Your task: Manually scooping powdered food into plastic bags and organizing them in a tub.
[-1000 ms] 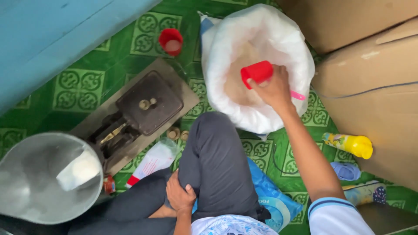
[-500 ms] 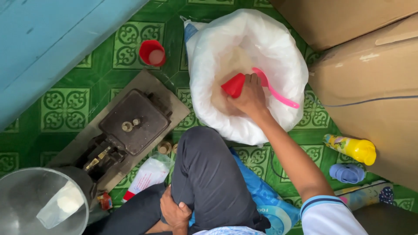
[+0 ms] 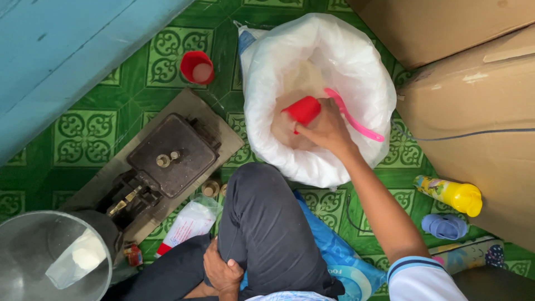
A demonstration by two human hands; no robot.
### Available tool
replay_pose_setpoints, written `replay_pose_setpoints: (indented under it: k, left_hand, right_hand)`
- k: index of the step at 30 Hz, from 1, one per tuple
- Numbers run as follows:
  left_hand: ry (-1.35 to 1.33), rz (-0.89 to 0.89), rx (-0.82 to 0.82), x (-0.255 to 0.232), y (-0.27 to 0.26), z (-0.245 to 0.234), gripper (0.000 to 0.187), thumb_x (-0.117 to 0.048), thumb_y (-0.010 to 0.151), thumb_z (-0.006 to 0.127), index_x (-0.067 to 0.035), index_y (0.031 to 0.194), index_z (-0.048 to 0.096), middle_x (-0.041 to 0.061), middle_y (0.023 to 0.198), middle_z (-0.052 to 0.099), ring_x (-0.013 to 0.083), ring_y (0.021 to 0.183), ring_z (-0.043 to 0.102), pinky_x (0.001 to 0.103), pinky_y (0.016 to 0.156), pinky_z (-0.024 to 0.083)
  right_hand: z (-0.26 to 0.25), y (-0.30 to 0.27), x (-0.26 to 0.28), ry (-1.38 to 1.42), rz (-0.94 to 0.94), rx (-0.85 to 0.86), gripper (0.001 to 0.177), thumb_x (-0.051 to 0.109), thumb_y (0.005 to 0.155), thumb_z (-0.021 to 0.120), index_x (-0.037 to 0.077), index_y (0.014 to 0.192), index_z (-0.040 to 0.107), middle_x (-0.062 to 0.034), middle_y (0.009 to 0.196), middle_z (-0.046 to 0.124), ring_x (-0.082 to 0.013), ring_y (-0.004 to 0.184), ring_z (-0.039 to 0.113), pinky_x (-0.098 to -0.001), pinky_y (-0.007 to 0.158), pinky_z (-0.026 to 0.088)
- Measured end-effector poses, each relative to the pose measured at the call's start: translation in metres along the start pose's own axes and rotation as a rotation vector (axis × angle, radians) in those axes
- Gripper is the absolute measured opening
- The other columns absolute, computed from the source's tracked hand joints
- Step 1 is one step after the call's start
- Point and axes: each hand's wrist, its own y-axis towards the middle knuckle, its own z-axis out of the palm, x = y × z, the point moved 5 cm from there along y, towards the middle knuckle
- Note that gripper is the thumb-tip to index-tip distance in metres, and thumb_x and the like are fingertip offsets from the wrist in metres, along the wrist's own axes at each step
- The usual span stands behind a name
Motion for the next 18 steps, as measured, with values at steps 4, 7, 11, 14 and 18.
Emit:
replay_pose_setpoints:
  k: [4, 7, 11, 14, 18]
  left_hand:
    - [0.006, -0.006, 0.012, 0.003, -0.001, 0.002, 0.078, -0.059, 0.092, 0.019, 0.001, 0.128, 0.053, 0.020, 0.118, 0.061, 0.0405, 0.099, 0.057, 0.046, 0.092, 0.043]
    - [-0.008, -0.004, 0.007, 0.002, -0.001, 0.000, 0.077, -0.058, 0.092, 0.020, 0.002, 0.128, 0.053, 0.020, 0.118, 0.061, 0.0404, 0.098, 0.058, 0.045, 0.091, 0.043]
    - [-0.013, 0.014, -0.008, 0.002, -0.001, -0.001, 0.076, -0.057, 0.092, 0.021, 0.001, 0.129, 0.052, 0.019, 0.119, 0.061, 0.0396, 0.098, 0.058, 0.045, 0.092, 0.043]
    - [-0.004, 0.021, -0.010, 0.004, -0.003, 0.000, 0.073, -0.055, 0.092, 0.022, 0.000, 0.129, 0.052, 0.018, 0.120, 0.061, 0.0397, 0.099, 0.057, 0.045, 0.091, 0.043]
    - [0.013, 0.041, -0.035, 0.008, -0.007, 0.001, 0.069, -0.051, 0.093, 0.026, 0.001, 0.130, 0.052, 0.017, 0.123, 0.060, 0.0382, 0.101, 0.057, 0.043, 0.093, 0.043]
  right_hand:
    - [-0.022, -0.010, 0.004, 0.103, -0.055, 0.012, 0.070, 0.040, 0.072, 0.079, -0.007, 0.120, 0.057, -0.0234, 0.113, 0.059, -0.0366, 0.105, 0.058, -0.0417, 0.092, 0.047]
    - [-0.035, -0.016, 0.000, 0.318, 0.014, -0.002, 0.069, 0.028, 0.073, 0.080, -0.011, 0.123, 0.052, -0.0209, 0.109, 0.060, -0.0271, 0.086, 0.066, -0.0331, 0.071, 0.057]
    - [-0.041, -0.024, -0.012, 0.467, 0.100, 0.034, 0.058, 0.028, 0.078, 0.075, -0.009, 0.119, 0.056, -0.0185, 0.112, 0.062, -0.0238, 0.093, 0.065, -0.0308, 0.082, 0.054]
    - [-0.051, -0.030, -0.011, 0.503, 0.098, 0.022, 0.059, 0.027, 0.080, 0.072, -0.010, 0.121, 0.053, -0.0183, 0.112, 0.062, -0.0239, 0.096, 0.062, -0.0312, 0.085, 0.052]
    - [-0.076, -0.038, 0.016, 0.544, 0.081, 0.016, 0.054, 0.027, 0.082, 0.068, -0.009, 0.120, 0.055, -0.0169, 0.112, 0.062, -0.0219, 0.095, 0.059, -0.0297, 0.085, 0.049]
